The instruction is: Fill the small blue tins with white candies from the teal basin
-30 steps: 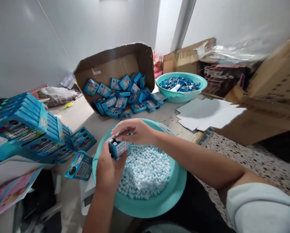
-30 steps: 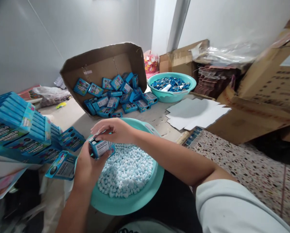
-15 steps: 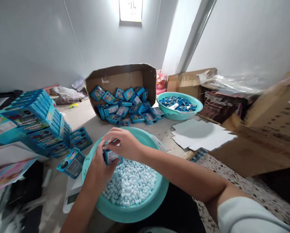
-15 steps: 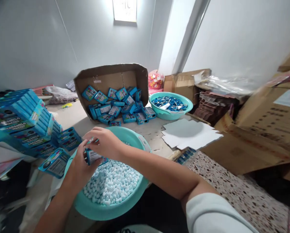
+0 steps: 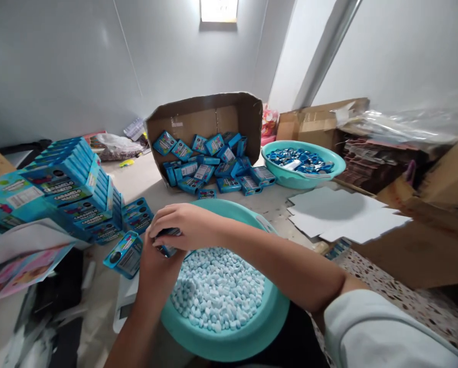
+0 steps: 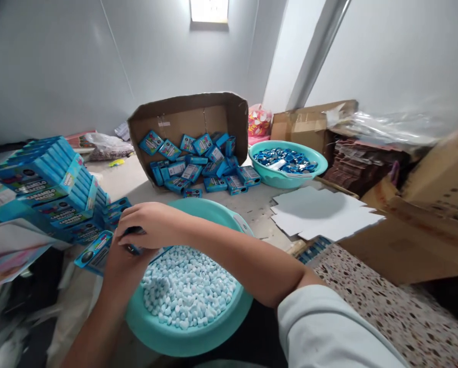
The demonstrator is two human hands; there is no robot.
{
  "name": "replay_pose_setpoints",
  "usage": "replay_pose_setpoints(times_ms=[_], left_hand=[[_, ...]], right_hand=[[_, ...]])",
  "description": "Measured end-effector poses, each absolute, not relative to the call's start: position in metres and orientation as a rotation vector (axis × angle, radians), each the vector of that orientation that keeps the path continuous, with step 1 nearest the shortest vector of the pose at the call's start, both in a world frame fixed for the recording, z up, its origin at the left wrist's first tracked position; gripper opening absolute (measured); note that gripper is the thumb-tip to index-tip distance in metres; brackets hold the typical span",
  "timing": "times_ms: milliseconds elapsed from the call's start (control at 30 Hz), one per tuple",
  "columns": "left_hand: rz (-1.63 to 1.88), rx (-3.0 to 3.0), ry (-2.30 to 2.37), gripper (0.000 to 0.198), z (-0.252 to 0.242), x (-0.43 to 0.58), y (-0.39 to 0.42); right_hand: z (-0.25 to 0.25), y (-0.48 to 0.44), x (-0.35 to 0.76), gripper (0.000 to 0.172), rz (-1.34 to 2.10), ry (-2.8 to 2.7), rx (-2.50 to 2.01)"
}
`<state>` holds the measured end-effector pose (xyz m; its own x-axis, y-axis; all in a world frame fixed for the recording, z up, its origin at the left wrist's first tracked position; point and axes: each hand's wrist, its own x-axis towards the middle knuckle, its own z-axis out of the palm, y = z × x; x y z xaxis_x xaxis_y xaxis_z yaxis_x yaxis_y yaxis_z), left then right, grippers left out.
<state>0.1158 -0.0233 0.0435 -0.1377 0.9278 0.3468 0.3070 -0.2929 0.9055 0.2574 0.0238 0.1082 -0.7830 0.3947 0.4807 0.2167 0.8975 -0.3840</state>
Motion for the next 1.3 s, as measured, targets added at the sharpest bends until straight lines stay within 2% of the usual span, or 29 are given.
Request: replay_pose_setpoints(times_ms=[100, 267, 433, 533, 667, 867, 1000, 1300], left_hand=[[1.409, 1.453, 1.401, 0.061, 0.044, 0.115, -0.025], [1.443, 1.313, 1.287, 0.062, 0.044, 0.116, -0.025], [1.480, 1.266, 1.275, 0.059, 0.039, 0.115, -0.022], [1.516, 1.222, 1.313, 0.060, 0.035, 0.116, -0.020], [1.528, 1.159, 1.306, 0.061, 0.033, 0.115, -0.018], [1.561, 1.128, 1.439, 0.061, 0.035, 0.110, -0.021], [1.613, 1.144, 1.488, 0.056, 0.036, 0.107, -0.023], [1.662, 1.199, 1.475, 0.053, 0.034, 0.108, -0.024]], right_hand=[[0.109, 0.028, 0.264, 0.010, 0.434, -2.484, -0.477], [0.110, 0.031, 0.265, 0.008, 0.404, -2.381, -0.473], [0.105, 0.036, 0.265, 0.022, 0.429, -2.162, -0.511], [0.105, 0.039, 0.268, 0.017, 0.372, -2.081, -0.752], [0.109, 0.040, 0.273, 0.016, 0.495, -2.029, -1.020], [0.104, 0.054, 0.274, 0.037, 0.585, -2.024, -1.420], [0.089, 0.067, 0.272, 0.026, 0.534, -2.334, -1.745], [0.043, 0.056, 0.250, 0.026, 0.848, -2.583, -1.514]])
